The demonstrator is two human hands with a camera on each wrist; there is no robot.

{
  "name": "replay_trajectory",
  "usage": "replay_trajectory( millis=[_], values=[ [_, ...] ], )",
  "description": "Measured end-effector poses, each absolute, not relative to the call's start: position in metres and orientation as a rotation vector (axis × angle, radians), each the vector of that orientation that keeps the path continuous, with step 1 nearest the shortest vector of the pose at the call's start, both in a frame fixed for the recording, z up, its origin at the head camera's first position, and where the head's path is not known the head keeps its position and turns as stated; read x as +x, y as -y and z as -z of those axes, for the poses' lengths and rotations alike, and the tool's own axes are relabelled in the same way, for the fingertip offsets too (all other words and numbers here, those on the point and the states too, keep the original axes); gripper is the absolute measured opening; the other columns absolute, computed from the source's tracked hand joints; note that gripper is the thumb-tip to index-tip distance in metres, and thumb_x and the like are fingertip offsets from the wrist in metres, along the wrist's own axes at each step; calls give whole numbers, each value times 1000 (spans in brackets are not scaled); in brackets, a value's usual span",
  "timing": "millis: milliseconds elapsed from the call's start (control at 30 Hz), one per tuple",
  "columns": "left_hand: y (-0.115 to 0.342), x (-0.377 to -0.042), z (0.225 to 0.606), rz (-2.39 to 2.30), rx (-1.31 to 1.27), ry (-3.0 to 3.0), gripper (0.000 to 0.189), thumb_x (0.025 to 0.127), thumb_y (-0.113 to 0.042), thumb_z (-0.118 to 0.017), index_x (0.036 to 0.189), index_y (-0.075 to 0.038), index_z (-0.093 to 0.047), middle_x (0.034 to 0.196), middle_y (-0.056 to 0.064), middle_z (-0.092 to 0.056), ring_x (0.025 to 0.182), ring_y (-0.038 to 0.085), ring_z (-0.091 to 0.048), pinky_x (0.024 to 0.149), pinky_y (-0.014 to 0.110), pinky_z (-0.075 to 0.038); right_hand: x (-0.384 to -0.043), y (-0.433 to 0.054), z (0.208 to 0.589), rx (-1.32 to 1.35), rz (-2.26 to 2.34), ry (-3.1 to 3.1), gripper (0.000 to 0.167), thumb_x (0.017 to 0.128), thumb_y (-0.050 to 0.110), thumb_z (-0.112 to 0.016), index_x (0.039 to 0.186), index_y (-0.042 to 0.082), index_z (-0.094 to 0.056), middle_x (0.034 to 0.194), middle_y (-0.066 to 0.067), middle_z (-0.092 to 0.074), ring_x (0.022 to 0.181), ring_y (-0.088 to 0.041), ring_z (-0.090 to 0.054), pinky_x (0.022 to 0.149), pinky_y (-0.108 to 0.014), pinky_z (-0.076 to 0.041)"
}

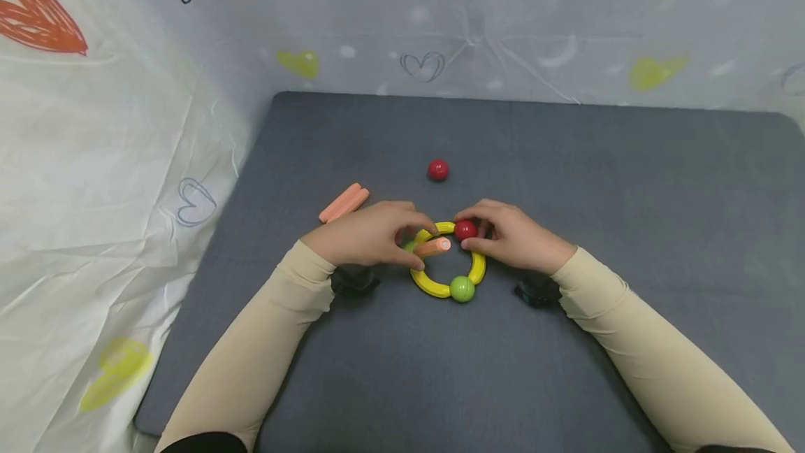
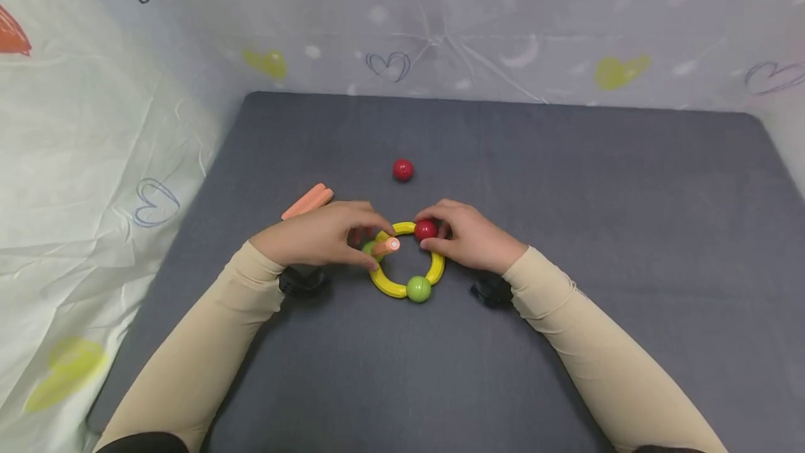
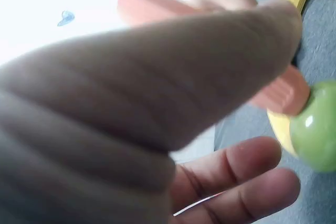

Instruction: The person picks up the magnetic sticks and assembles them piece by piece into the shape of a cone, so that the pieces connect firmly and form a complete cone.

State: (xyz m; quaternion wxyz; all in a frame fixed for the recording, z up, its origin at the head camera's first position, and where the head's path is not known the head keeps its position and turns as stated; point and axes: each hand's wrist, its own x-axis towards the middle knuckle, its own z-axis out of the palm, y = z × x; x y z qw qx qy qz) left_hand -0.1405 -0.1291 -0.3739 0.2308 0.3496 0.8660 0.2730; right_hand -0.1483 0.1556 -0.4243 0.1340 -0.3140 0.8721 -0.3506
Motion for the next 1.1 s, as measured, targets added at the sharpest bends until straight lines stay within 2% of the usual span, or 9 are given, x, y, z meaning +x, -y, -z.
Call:
replay_trajectory(
  millis=[100,200,300,400,467,633,700,867,1100],
  values=[
    [125,-140,375,-752,1011,-2382,17,89,-26,-87,102,-24,-77,85,-2,-57,78,15,-54,70,32,-47,-151,-152,422,-924,1022,-2520,41,95,15,-81,134,9,-70,112,-2,-67,88,-15,-60,74,-32,-52],
    [126,-139,376,-741,999,-2386,12,89,-23,-87,91,-24,-75,82,-2,-56,76,15,-53,69,31,-46,-152,-148,421,-929,1013,-2505,42,94,15,-81,134,8,-69,111,-3,-67,88,-15,-60,75,-32,-52],
    [130,-139,375,-736,963,-2359,14,88,-23,-87,92,-24,-74,83,-2,-58,76,15,-55,69,32,-48,-154,-143,420,-920,1028,-2473,42,94,14,-81,133,7,-69,109,-3,-69,86,-15,-61,74,-33,-53],
    [138,-140,372,-727,902,-2333,18,88,-22,-86,102,-22,-75,87,-3,-63,80,14,-59,73,32,-51,-157,-138,419,-915,1044,-2442,40,93,12,-82,131,8,-69,103,-2,-70,82,-15,-62,72,-33,-54],
    [146,-143,368,-710,842,-2350,24,89,-21,-84,111,-20,-74,91,-4,-67,84,14,-61,83,34,-52,-158,-135,418,-929,1039,-2430,39,93,12,-82,129,9,-69,101,-1,-70,81,-14,-62,72,-33,-54],
    [168,-152,360,-640,654,-2562,31,96,-21,-77,125,-11,-73,104,-1,-70,94,18,-64,92,40,-52,-161,-126,419,-1022,1008,-2411,36,94,14,-81,128,12,-73,109,-1,-68,85,-12,-62,78,-34,-54],
    [173,-155,361,-611,588,-2641,31,97,-21,-76,125,-8,-72,105,2,-70,94,19,-64,87,41,-55,-162,-124,419,-1052,999,-2395,35,94,14,-81,129,13,-73,112,-1,-67,87,-12,-61,80,-34,-54],
    [176,-162,367,-552,505,-2761,26,98,-19,-74,120,-4,-73,102,7,-67,89,23,-61,85,41,-54,-165,-116,418,-1112,956,-2366,36,96,12,-78,132,14,-72,115,1,-68,90,-13,-60,83,-34,-53],
    [173,-164,381,-503,345,-2877,12,99,-18,-71,104,-7,-73,103,8,-67,84,22,-61,76,38,-51,-159,-118,410,-1074,928,-2404,50,99,11,-73,147,10,-60,120,-4,-67,97,-15,-63,86,-37,-54]
  ],
)
